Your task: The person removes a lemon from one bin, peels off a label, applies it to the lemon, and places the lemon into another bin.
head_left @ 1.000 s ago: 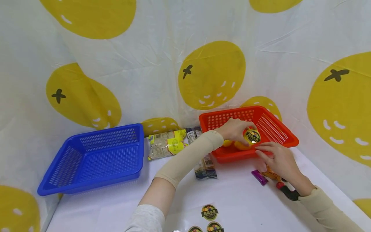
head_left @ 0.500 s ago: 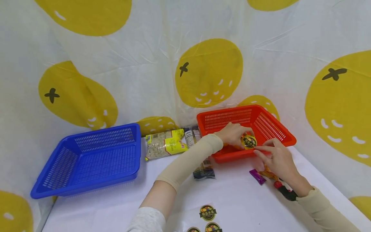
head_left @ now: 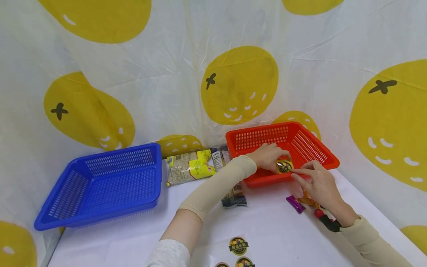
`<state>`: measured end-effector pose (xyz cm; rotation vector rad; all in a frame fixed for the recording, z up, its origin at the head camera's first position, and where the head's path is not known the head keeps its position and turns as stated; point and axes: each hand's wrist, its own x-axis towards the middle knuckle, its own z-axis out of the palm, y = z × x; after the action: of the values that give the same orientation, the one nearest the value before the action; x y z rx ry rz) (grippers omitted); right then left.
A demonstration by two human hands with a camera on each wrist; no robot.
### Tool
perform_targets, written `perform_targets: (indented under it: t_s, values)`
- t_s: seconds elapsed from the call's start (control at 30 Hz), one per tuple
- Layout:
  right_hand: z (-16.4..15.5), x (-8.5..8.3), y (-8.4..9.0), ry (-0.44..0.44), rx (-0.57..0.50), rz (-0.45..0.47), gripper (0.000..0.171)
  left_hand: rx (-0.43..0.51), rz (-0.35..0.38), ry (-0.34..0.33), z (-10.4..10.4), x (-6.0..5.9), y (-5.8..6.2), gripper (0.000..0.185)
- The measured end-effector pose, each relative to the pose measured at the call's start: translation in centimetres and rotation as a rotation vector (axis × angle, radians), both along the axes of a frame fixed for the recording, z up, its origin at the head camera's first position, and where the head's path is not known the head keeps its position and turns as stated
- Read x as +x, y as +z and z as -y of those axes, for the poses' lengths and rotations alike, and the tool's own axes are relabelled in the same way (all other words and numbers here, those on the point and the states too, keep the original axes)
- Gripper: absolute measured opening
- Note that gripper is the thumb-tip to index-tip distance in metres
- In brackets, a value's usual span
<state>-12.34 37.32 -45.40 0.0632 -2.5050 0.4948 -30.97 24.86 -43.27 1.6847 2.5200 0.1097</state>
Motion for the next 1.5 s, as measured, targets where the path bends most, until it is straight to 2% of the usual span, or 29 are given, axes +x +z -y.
perform_targets:
  t_s: [0.2,0.47,0.7,0.9,1.03,1.13,1.27,1.5]
  values:
    - [0.1,0.0,-0.1,0.014,0.009,-0.018,0.026,0.002,0.02,0.049,0.2,0.1,-0.3,0.064]
    - [0.1,-0.1,-0.2,0.032,0.02,-0.042,0.027,0.042,0.051,0.093,0.5,0.5,0.2,0.072]
    - [0.1,-0.2,0.0,0.037,0.019,-0.055,0.027,0.033,0.061,0.098,0.6,0.4,0.6,0.072]
    - [0.2,-0.3,0.0,0.036,0.017,-0.049,0.027,0.045,0.047,0.07,0.6,0.2,0.7,0.068]
    - [0.3,-0.2,0.0,0.028,0.012,-0.034,0.027,0.066,0.08,0.063,0.6,0.2,0.8,0.066]
    - [0.3,-0.1,0.0,0.017,0.004,-0.02,0.027,0.077,0.114,0.061,0.4,0.3,1.1,0.067]
    - [0.3,0.1,0.1,0.013,0.003,-0.019,0.027,0.084,0.121,0.051,0.3,0.5,2.0,0.065]
    - [0.0,0.4,0.1,0.003,0.008,0.0,0.028,0.071,0.074,0.026,1.3,1.1,4.2,0.062]
